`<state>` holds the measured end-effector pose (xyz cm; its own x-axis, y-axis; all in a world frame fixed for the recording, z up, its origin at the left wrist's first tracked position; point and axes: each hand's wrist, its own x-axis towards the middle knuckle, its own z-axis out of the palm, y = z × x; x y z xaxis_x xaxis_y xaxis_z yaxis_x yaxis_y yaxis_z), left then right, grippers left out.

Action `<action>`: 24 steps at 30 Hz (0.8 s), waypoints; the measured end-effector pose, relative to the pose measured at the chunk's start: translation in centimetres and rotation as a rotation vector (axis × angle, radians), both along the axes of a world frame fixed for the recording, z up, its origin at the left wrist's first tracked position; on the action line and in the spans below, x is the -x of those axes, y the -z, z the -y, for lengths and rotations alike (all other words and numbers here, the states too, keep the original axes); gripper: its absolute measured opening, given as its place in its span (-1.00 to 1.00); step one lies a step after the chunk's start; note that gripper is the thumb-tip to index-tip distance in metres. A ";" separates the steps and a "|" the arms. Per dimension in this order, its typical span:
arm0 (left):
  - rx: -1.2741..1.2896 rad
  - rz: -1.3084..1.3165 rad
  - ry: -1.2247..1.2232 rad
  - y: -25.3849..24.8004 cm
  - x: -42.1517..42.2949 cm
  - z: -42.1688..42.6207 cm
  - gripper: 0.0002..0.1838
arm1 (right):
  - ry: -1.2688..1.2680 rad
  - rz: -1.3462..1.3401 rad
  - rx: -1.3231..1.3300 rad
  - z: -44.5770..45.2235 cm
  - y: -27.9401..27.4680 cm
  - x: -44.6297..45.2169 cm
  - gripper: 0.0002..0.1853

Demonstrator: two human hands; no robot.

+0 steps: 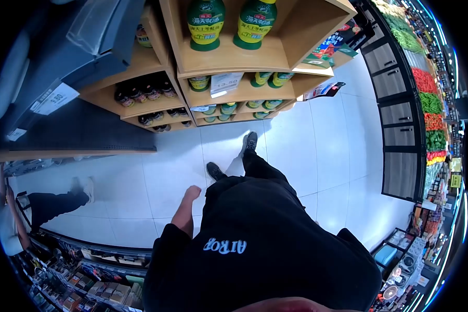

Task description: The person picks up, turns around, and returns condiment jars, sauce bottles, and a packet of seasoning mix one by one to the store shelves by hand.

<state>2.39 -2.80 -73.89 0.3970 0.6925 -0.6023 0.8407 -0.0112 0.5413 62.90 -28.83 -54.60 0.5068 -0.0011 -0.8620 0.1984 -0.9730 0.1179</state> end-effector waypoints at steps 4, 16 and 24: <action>0.074 0.002 -0.332 -2.9 -2.8 -5.1 -0.67 | -0.547 -0.134 -0.203 -6.2 6.7 -0.6 -0.62; -0.048 0.127 -0.604 -3.3 -5.8 -0.8 -0.67 | -0.480 -0.139 -0.788 -30.1 0.2 -1.1 -0.69; 0.226 -0.040 -0.485 -3.9 -11.8 13.8 -0.69 | -0.881 -0.239 -0.543 -15.1 15.4 -13.1 -0.53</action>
